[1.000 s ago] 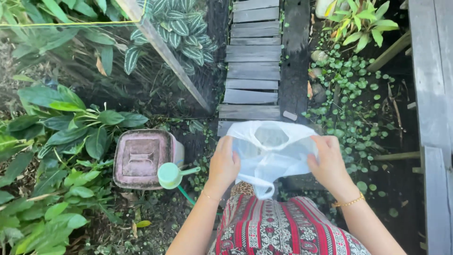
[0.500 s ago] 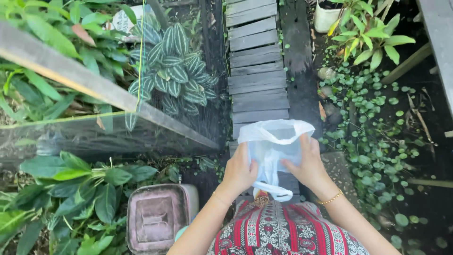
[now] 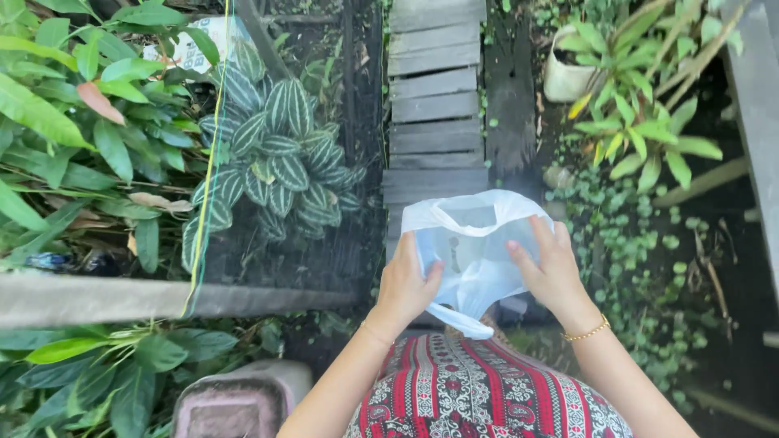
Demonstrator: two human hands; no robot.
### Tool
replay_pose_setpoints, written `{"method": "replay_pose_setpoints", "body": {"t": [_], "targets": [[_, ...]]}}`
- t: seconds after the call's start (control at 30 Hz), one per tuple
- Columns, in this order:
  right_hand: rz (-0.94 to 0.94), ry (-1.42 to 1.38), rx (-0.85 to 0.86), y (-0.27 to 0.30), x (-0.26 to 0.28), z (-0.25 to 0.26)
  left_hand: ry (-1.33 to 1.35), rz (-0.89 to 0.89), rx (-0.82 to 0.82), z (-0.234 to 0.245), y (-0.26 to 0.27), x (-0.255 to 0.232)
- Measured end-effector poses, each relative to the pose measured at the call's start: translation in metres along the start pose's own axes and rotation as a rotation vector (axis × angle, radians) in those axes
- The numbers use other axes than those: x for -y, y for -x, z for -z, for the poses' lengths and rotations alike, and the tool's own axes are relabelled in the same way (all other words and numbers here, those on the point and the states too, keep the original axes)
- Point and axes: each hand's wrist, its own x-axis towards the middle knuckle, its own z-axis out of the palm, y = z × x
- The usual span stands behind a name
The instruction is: Picking up dry leaves from the ground and placing them into a white plastic bag.
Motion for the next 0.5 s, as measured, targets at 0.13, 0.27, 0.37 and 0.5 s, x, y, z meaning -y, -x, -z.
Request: {"method": "replay_pose_setpoints", "body": {"t": [0.13, 0.27, 0.37, 0.5], "targets": [[0.025, 0.033, -0.008, -0.073, 0.0, 0.015, -0.001, 0.009, -0.057, -0.015, -0.062, -0.006], [0.15, 0.104, 0.02, -0.12, -0.014, 0.023, -0.045, 0.021, -0.079, -0.028, -0.103, 0.003], [0.163, 0.127, 0.07, -0.147, -0.022, 0.03, -0.095, 0.069, -0.082, -0.029, -0.131, 0.009], [-0.053, 0.164, 0.177, -0.184, -0.028, 0.038, -0.126, 0.108, -0.094, -0.037, -0.167, 0.025]]}}
